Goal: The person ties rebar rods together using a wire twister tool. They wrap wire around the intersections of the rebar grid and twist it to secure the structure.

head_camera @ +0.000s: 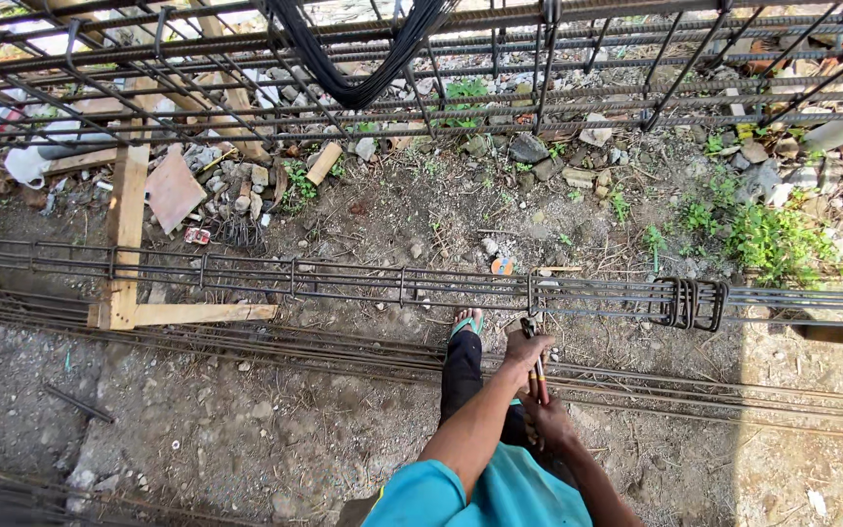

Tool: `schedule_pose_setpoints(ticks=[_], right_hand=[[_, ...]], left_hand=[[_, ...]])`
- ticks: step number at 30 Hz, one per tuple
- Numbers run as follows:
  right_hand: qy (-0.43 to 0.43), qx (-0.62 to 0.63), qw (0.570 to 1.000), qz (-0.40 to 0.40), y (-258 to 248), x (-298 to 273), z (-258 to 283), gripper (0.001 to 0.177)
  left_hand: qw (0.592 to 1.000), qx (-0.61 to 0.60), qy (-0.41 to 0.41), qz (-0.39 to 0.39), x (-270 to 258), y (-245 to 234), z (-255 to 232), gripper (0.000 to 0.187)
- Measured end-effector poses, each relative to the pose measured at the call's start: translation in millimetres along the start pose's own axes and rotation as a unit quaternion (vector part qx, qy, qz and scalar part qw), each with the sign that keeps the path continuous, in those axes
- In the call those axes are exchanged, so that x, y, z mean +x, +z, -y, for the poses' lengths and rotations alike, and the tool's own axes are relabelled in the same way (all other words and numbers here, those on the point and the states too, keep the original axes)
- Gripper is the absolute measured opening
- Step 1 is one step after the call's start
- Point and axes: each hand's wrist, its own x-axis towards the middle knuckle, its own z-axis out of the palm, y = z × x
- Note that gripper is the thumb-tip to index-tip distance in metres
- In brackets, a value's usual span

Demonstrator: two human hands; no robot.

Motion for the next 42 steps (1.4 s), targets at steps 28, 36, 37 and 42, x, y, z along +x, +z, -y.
schedule_pose_setpoints(ticks=[28, 36, 37, 42], right_hand=[[-0.094, 0.242, 0.839, 0.478, -56.0, -167.7, 89.2, 0.037], [-0.399, 0.09, 0.903, 0.129, -62.7, -270.1, 154.5, 0.055], [-0.403, 0.088, 0.902, 0.13, -63.1, -267.6, 164.2, 0.055], [-0.445, -0.04, 0.894, -0.046, -91.9, -228.6, 161.9, 0.03]], left_hand=[[0.898, -0.082, 0.174, 0.396, -161.2, 11.2, -66.9, 0.012], [0.92, 0.132, 0.322, 0.179, -159.8, -29.6, -70.3, 0.028], [0.919, 0.131, 0.327, 0.18, -169.4, -27.1, -73.4, 0.028], [0.877, 0.047, 0.388, 0.277, -207.1, -17.6, -61.4, 0.016]])
